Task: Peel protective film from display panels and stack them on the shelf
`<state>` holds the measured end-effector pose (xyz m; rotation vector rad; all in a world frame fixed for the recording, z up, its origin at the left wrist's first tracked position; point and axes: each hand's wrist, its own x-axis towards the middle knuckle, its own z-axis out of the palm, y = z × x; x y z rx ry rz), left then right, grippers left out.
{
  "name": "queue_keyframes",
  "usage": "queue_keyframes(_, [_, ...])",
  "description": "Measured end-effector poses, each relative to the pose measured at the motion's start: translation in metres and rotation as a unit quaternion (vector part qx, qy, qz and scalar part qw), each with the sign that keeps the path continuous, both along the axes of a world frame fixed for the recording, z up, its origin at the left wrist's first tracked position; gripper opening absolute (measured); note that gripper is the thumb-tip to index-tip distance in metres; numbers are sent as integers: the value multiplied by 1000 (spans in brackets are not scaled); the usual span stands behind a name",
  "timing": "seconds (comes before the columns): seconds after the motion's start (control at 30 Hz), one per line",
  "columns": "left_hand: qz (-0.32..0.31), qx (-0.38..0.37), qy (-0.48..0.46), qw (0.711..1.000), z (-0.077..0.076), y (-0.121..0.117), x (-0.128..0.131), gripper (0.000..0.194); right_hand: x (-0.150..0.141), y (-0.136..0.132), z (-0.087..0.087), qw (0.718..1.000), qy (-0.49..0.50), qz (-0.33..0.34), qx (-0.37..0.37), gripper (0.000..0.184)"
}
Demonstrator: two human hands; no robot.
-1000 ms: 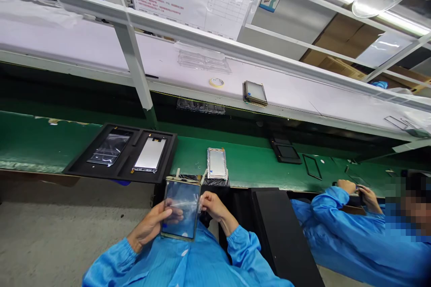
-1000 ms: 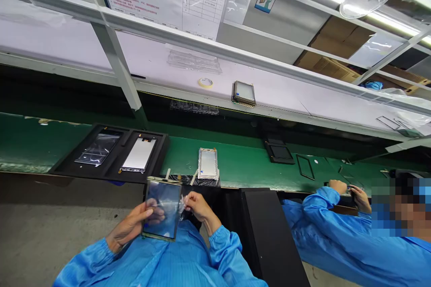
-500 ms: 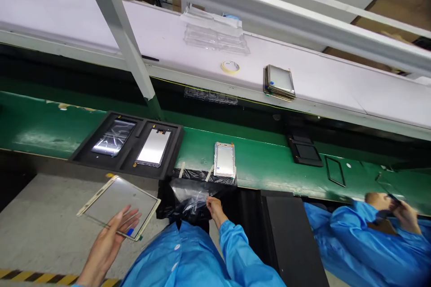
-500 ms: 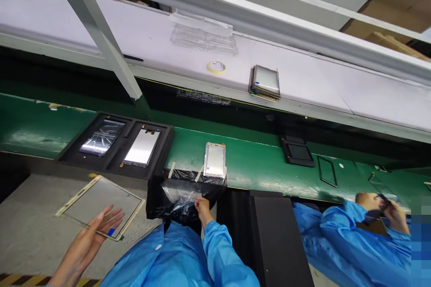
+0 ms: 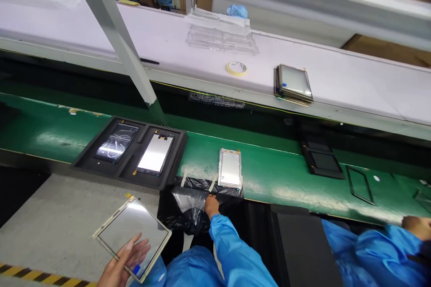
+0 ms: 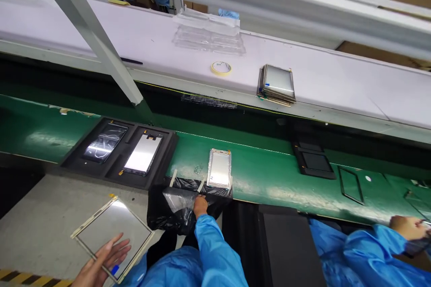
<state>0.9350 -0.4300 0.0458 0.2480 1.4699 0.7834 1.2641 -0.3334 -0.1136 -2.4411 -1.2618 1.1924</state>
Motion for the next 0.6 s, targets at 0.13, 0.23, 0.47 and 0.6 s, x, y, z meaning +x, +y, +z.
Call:
queue_keyframes(0.13, [-68, 50, -34, 996, 10, 24, 36, 54, -8, -34, 55, 997, 73, 16, 0, 24])
queue_keyframes(0.23, [-132, 84, -51, 986, 17, 45, 74, 57, -14, -60, 106, 943, 316, 47, 96, 42])
queue_keyframes(0.47, [-266, 204, -188, 923, 56, 73, 166, 48, 63, -62, 222, 891, 283, -85, 346, 59])
queue_keyframes(0.6, [-290, 227, -182, 912, 55, 78, 191, 43, 170, -3, 327, 833, 180, -150, 501, 59])
